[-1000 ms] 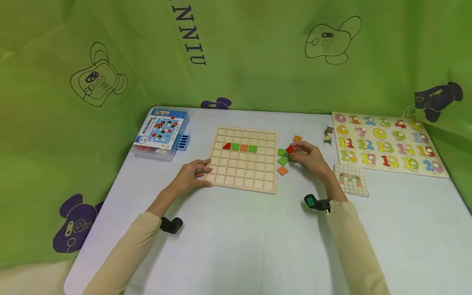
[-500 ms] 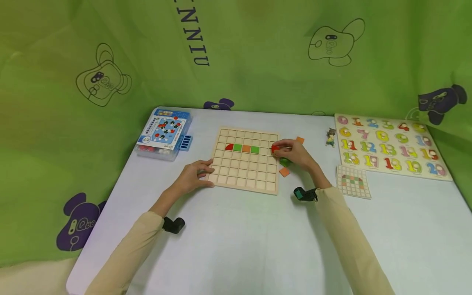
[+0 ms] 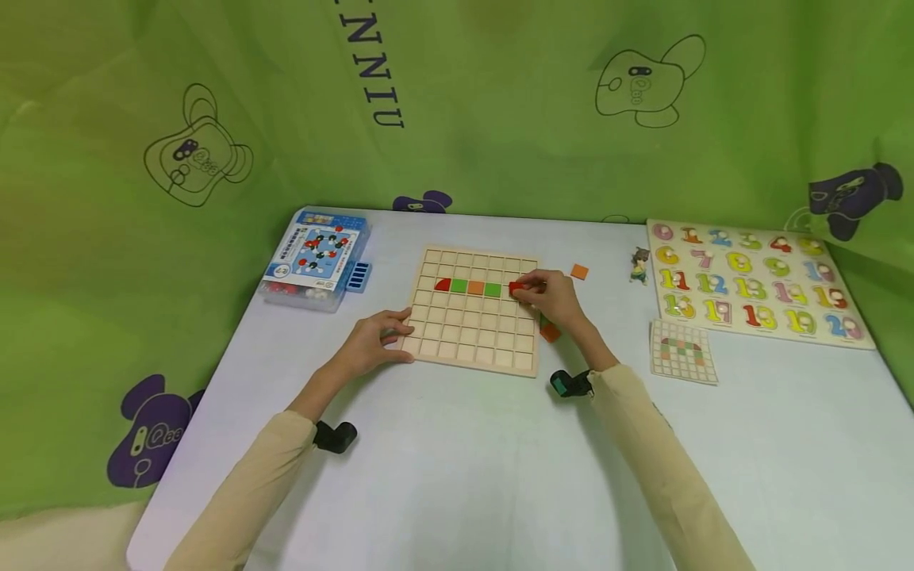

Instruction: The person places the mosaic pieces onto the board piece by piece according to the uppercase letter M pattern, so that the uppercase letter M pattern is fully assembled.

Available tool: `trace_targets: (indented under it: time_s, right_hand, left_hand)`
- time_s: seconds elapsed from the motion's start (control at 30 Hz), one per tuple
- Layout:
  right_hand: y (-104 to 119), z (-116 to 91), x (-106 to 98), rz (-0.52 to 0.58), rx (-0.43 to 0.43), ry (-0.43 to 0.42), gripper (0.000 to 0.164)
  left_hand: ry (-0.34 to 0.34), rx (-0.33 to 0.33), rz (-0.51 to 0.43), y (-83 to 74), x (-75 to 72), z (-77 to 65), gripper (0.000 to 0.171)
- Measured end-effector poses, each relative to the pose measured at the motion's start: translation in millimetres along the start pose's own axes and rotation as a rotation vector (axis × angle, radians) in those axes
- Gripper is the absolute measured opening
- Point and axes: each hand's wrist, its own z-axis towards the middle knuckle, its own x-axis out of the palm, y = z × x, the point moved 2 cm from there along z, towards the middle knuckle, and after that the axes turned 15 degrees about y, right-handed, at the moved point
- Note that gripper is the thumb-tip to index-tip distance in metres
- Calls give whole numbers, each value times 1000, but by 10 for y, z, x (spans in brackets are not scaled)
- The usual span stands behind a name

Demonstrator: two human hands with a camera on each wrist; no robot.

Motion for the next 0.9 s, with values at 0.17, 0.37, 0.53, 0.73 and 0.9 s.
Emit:
trace_targets:
  time_s: [0.17,0.37,0.53,0.73,0.9]
  right_hand:
    - [30,-7,32,-61,10,-14,23]
    - [61,-7,41,-70,-12,-2,24]
    - [63,-16,23,-15,-16,11,26]
    - [72,-10,30,-6,-26,14,25]
    - [55,-21,33,-4,-22,21,25]
  left_hand:
    - [4,1,-14,14,5,0,41]
    - [4,-10,-22,0,1,2,41]
    - [3,-13,-2,-2,-9,3,44]
    - [1,-16,7,13,-14,4,46]
    - [4,0,6,9,-2,2,43]
